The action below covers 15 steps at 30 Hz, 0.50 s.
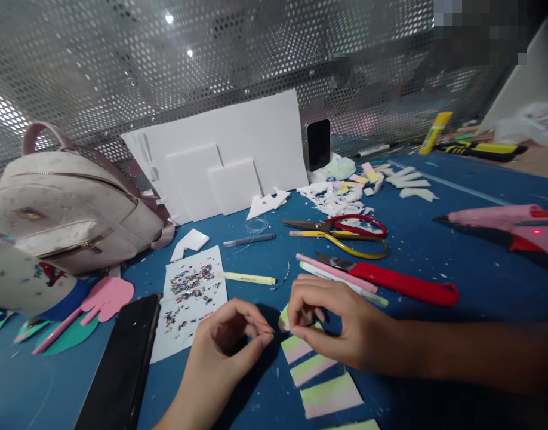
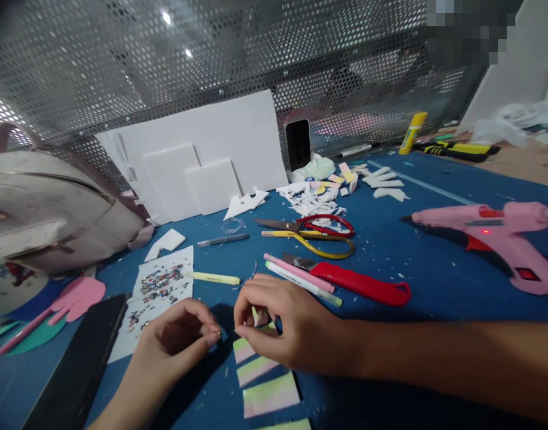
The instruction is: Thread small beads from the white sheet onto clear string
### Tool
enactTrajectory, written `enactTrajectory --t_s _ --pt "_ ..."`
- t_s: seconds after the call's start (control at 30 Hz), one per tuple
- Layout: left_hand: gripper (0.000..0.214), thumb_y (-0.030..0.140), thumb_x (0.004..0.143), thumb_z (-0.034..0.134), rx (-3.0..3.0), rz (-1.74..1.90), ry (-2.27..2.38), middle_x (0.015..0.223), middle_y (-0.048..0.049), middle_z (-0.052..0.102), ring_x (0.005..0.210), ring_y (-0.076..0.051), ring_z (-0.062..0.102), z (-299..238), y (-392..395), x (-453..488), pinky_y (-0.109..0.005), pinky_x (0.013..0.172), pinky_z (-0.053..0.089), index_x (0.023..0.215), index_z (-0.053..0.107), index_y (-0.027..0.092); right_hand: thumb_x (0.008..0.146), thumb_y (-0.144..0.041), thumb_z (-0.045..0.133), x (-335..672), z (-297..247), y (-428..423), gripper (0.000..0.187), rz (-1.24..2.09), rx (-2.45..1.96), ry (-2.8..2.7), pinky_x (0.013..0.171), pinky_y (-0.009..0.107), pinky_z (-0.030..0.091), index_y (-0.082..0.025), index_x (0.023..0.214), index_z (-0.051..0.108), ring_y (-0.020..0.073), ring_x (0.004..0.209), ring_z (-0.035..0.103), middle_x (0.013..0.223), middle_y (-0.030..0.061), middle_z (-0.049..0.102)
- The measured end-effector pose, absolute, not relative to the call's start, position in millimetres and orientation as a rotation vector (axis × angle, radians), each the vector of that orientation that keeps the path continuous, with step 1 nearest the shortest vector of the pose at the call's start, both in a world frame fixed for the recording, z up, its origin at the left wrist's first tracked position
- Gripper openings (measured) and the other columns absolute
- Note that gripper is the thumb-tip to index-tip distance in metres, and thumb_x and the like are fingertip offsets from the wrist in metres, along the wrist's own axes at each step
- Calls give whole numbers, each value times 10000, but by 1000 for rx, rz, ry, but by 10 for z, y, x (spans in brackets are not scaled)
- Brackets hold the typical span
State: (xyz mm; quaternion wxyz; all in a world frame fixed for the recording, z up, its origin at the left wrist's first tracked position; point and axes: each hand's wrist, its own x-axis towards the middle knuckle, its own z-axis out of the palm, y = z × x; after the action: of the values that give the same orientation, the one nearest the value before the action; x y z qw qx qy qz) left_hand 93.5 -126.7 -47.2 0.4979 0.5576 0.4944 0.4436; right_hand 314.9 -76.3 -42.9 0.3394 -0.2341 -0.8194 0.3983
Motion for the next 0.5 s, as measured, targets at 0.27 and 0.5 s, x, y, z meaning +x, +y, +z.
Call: enactTrajectory --t_s 0.27,0.5 --pt "208 101 935 612 1939 893 1199 858 -53 711 788 -187 662 -421 -1299 914 -260 704 493 907 782 218 877 -106 627 3156 -408 -741 72 1080 -661 -2048 625 220 404 -174 858 620 116 712 515 831 -2 610" --pt "341 59 988 516 2370 763 1131 935 -76 706 840 -244 632 -537 -1283 891 -329 714 460 1117 754 266 871 -84 614 3156 -386 -748 93 1079 -668 -2060 619 224 401 -176 856 616 122 717 519 838 3 623"
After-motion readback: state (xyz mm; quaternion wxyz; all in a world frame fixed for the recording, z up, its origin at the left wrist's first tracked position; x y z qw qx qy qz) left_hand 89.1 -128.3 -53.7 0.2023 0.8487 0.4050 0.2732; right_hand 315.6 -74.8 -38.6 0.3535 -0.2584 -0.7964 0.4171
